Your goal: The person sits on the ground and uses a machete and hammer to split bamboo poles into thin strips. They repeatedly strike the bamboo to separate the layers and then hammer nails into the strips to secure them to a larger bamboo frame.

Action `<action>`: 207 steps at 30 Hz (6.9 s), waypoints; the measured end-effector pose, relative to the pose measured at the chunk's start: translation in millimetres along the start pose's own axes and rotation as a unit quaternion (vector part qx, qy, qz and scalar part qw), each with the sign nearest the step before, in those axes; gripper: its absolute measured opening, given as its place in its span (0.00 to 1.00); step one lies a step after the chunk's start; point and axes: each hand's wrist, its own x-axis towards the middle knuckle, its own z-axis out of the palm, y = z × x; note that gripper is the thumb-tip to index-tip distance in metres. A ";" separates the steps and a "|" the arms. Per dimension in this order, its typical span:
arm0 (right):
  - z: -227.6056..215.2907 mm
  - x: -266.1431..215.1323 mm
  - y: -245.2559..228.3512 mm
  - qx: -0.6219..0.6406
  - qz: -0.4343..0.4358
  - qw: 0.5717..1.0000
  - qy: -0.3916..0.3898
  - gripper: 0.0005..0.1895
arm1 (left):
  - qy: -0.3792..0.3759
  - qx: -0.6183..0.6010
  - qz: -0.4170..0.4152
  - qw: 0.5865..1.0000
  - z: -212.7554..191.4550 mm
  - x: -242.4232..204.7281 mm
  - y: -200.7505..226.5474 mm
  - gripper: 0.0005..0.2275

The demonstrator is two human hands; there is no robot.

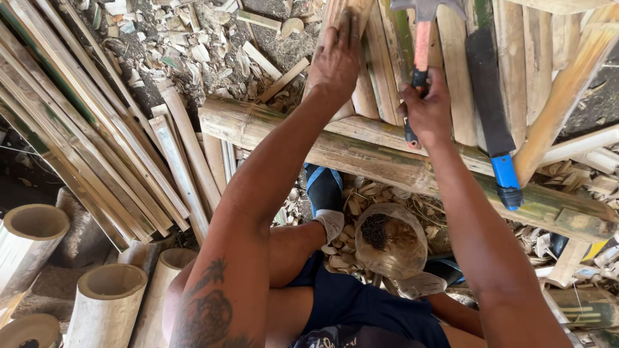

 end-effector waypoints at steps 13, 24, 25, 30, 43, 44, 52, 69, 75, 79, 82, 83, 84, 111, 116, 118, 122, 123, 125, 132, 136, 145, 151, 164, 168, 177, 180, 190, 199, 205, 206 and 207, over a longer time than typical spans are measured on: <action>19.9 -9.2 36.4 -0.082 -0.005 0.993 0.081 0.10 | 0.068 0.007 0.095 0.993 -5.1 -15.9 -1.9 0.47; 26.5 -7.4 42.4 -0.133 -0.052 0.986 0.092 0.05 | -0.070 0.099 0.172 0.978 -16.6 -97.3 -37.4 0.53; 28.4 -5.3 38.2 -0.118 -0.034 0.988 0.088 0.05 | -0.065 0.093 0.173 0.978 -14.9 -94.7 -39.8 0.52; 35.9 -11.0 11.8 -0.144 0.003 0.989 0.025 0.22 | -0.034 0.066 0.176 0.982 -4.9 -97.1 -42.5 0.51; -29.6 -117.3 23.0 -0.530 -0.258 0.792 -0.156 0.12 | 0.130 0.207 0.230 0.942 4.8 -64.5 -73.4 0.33; -30.6 -114.9 25.8 -0.536 -0.307 0.764 -0.185 0.11 | 0.105 0.203 0.218 0.949 4.1 -62.7 -75.2 0.32; -20.1 -83.8 44.7 -0.626 -0.330 0.660 -0.253 0.24 | 0.006 0.148 0.171 0.974 -0.4 -70.7 -65.4 0.31; -13.9 -87.2 50.0 -0.593 -0.363 0.694 -0.188 0.22 | -0.020 0.168 0.143 0.975 1.7 -63.4 -57.7 0.34; -10.4 -89.7 49.8 -0.563 -0.360 0.724 -0.172 0.21 | -0.020 0.174 0.140 0.974 5.5 -60.3 -52.0 0.35; -9.2 -94.4 52.0 -0.568 -0.342 0.725 -0.185 0.22 | 0.006 0.159 0.141 0.977 10.7 -60.6 -52.9 0.36; -8.0 -86.5 49.5 -0.554 -0.364 0.729 -0.169 0.18 | 0.007 0.159 0.133 0.978 3.9 -55.8 -51.7 0.37; -6.6 -91.3 49.7 -0.533 -0.389 0.734 -0.159 0.17 | 0.000 0.154 0.132 0.979 6.6 -59.2 -50.8 0.37; -4.8 -94.7 50.1 -0.546 -0.359 0.738 -0.168 0.14 | -0.008 0.148 0.132 0.980 10.1 -63.3 -49.6 0.37; -213.5 -135.8 47.5 -0.467 -0.042 0.882 0.054 0.43 | -0.106 0.328 0.320 0.883 -81.6 -26.4 45.4 0.18; -255.8 -196.3 54.5 -0.325 0.099 0.927 0.162 0.37 | 0.047 0.231 0.451 0.861 -70.1 -66.0 191.0 0.16; -275.3 -242.2 58.3 -0.284 0.092 0.924 0.239 0.30 | -0.036 0.165 0.415 0.894 -42.9 -83.5 267.9 0.19; -317.1 -324.3 73.9 -0.359 0.051 0.864 0.350 0.18 | 0.016 0.174 0.474 0.863 20.6 -104.2 403.0 0.12; -327.5 -335.2 74.6 -0.361 0.044 0.854 0.371 0.15 | 0.021 0.183 0.473 0.861 30.8 -106.6 429.9 0.09; -337.5 -347.4 74.4 -0.363 0.061 0.851 0.374 0.12 | 0.028 0.202 0.472 0.858 46.3 -112.3 468.4 0.05; -336.9 -327.9 72.2 -0.278 0.077 0.892 0.347 0.11 | -0.095 0.281 0.392 0.871 46.7 -105.4 496.2 0.05; -335.8 -311.4 81.3 -0.391 0.060 0.865 0.309 0.10 | -0.101 0.284 0.386 0.872 45.7 -111.9 498.4 0.04; -340.8 -318.4 89.9 -0.351 0.027 0.868 0.349 0.09 | -0.133 0.277 0.369 0.877 41.6 -101.0 503.6 0.06; -347.6 -300.8 83.9 -0.396 0.089 0.868 0.285 0.08 | -0.170 0.311 0.340 0.871 32.3 -97.4 507.1 0.08; -343.4 -310.3 105.4 -0.391 0.053 0.858 0.329 0.09 | -0.193 0.276 0.322 0.885 37.8 -95.3 502.7 0.09; -345.1 -307.5 111.6 -0.417 0.142 0.858 0.264 0.10 | -0.180 0.253 0.329 0.892 37.0 -102.5 496.6 0.07; -299.7 -295.9 116.9 0.186 0.165 0.901 0.354 0.16 | -0.129 0.078 0.283 0.947 79.1 -110.7 476.9 0.12; -290.1 -295.4 137.1 0.165 0.163 0.888 0.398 0.17 | -0.101 0.041 0.278 0.954 88.9 -121.5 476.1 0.16; -274.8 -276.7 181.4 -0.357 0.105 0.783 0.499 0.22 | 0.033 0.158 0.391 0.906 -7.3 -71.9 267.3 0.18; -73.0 -144.8 29.3 -0.317 -0.248 0.906 0.129 0.17 | -0.003 0.437 0.249 0.865 -6.2 -14.7 0.5 0.15; 18.8 -46.1 21.3 -0.270 -0.156 0.948 0.064 0.14 | -0.007 0.010 0.154 0.988 44.5 7.8 -2.9 0.20; 21.7 -30.9 21.7 -0.298 -0.195 0.932 0.076 0.14 | 0.002 0.038 0.210 0.977 48.3 -0.5 -9.4 0.20; 26.5 -15.9 21.7 -0.323 -0.234 0.913 0.091 0.14 | 0.012 0.069 0.268 0.961 46.8 -8.4 -18.9 0.20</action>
